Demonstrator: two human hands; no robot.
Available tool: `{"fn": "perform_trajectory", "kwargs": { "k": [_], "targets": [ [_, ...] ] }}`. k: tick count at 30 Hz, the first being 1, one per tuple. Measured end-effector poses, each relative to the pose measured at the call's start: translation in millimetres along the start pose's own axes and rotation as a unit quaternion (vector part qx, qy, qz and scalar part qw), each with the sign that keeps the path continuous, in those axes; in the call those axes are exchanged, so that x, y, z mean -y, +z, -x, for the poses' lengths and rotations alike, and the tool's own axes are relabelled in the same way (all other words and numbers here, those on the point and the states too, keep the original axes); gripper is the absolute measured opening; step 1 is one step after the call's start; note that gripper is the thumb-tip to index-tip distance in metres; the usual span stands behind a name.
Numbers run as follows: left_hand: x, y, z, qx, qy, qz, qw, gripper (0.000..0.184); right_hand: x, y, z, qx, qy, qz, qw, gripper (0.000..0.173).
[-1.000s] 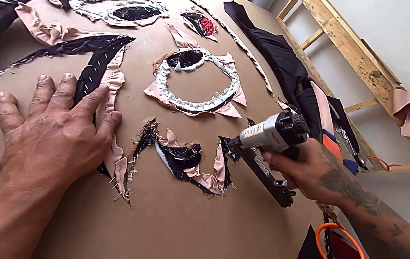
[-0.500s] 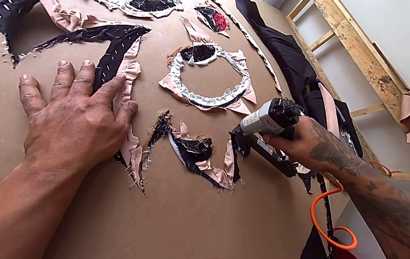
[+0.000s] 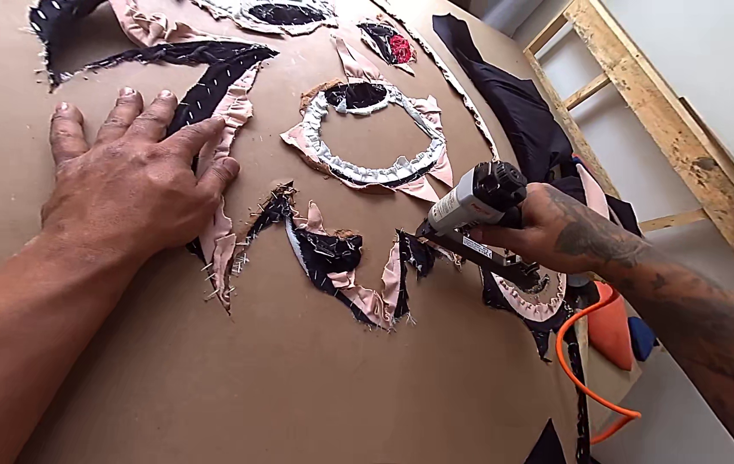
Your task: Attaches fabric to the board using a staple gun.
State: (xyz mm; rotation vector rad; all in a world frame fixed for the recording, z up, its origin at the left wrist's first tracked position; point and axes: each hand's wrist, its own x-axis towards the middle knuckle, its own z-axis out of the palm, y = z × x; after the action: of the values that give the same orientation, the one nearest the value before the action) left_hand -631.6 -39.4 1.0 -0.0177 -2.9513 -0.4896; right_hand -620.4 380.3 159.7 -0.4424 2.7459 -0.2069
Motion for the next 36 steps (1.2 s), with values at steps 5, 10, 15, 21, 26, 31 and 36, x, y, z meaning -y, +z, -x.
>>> {"fn": "perform_trajectory", "kwargs": {
  "k": [5, 10, 15, 21, 26, 31, 36],
  "targets": [
    [-1, 1, 1, -0.012, -0.010, -0.007, 1.000, 0.072, -11, 10, -5, -0.001, -0.041, 0.025, 0.999, 0.029],
    [-2, 4, 3, -0.042, -0.007, -0.009, 0.999, 0.071, -18, -5, -12, 0.032, -0.049, 0.024, 0.998, 0.033],
    [-3, 3, 3, -0.045, -0.011, -0.017, 0.999, 0.070, -34, -7, -4, 0.033, -0.065, -0.026, 0.997, 0.029],
    [2, 8, 1, -0.055, -0.004, -0.019, 0.998, 0.070, -42, -2, -10, 0.049, -0.092, 0.028, 0.994, 0.033],
    [3, 8, -1, -0.061, -0.006, -0.019, 0.998, 0.068, -53, -10, 6, 0.040, -0.082, -0.002, 0.996, 0.028],
    [5, 10, -2, -0.058, -0.009, -0.016, 0.998, 0.070, -58, 6, 10, 0.007, -0.127, 0.047, 0.991, 0.029],
    [9, 12, -4, -0.061, -0.008, -0.014, 0.998, 0.072, -59, -5, 15, 0.022, -0.111, 0.040, 0.993, 0.031]
  ]
}}
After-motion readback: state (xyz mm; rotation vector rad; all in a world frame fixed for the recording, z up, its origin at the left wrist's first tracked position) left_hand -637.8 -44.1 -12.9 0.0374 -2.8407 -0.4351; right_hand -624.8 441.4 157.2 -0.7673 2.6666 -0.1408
